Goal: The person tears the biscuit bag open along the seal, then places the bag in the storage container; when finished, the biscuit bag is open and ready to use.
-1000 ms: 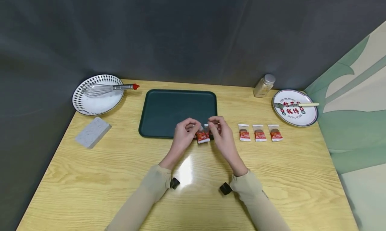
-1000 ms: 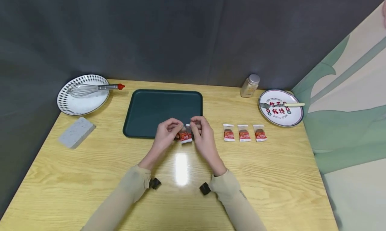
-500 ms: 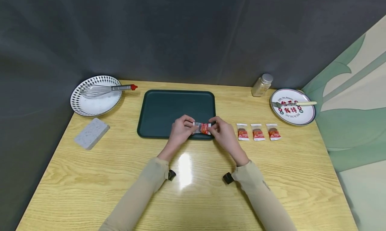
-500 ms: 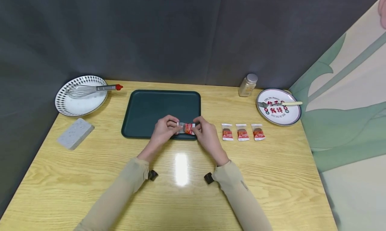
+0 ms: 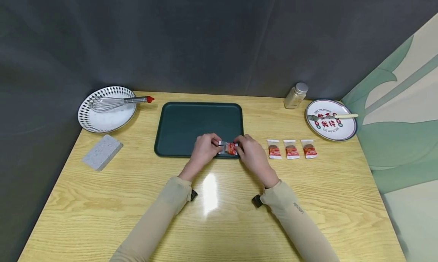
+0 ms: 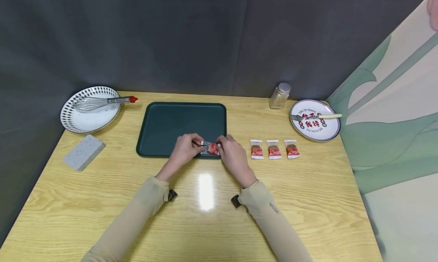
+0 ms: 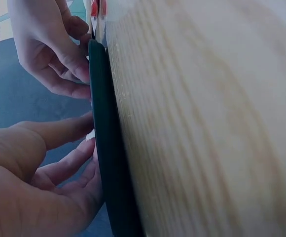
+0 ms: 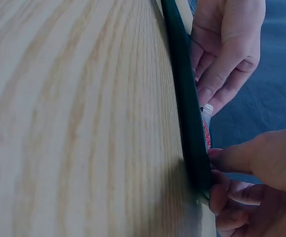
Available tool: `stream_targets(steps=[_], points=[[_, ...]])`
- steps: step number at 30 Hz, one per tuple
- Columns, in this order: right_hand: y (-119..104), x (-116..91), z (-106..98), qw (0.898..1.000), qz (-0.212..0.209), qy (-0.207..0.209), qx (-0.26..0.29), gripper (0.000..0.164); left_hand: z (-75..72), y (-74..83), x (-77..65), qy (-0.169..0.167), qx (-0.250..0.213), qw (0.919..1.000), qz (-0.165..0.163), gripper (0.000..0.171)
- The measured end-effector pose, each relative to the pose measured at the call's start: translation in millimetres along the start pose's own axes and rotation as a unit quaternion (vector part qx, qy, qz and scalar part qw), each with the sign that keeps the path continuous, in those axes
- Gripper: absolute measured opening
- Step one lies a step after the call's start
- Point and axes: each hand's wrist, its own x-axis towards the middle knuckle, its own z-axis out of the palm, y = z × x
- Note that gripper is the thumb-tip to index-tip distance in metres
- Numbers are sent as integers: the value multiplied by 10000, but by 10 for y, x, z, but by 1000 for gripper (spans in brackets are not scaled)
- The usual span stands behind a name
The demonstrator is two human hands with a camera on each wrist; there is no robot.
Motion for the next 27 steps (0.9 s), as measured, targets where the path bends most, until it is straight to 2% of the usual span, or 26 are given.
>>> stream_targets(steps=[3, 7, 11, 14, 17, 20, 24, 27], points=[[27, -25, -38, 9997, -51, 149, 202, 15, -34, 5, -18, -1, 32, 10000, -91, 23], [102, -79, -190, 9967, -59, 594, 559, 16, -84, 25, -63, 178, 36, 9998, -72, 32], [248, -173, -420, 9923, 133, 1087, 576, 17, -30, 118, -115, 444, -68, 9982, 404, 35], [398, -271, -583, 9892, 381, 1396, 216, 17, 109, 258, -159, 433, -430, 9947, 829, 39], [544, -378, -701, 9852, 641, 1573, -230, 18, 302, 420, -190, 51, -880, 9899, 1112, 41], [646, -461, -770, 9842, 830, 1498, -449, 20, 513, 558, -197, -577, -1237, 9844, 1112, 42], [707, -510, -785, 9878, 1005, 1115, -405, 21, 769, 664, -174, -1336, -1521, 9763, 760, 48], [715, -503, -754, 9893, 1067, 915, -378, 20, 898, 702, -155, -1650, -1823, 9687, 349, 53]])
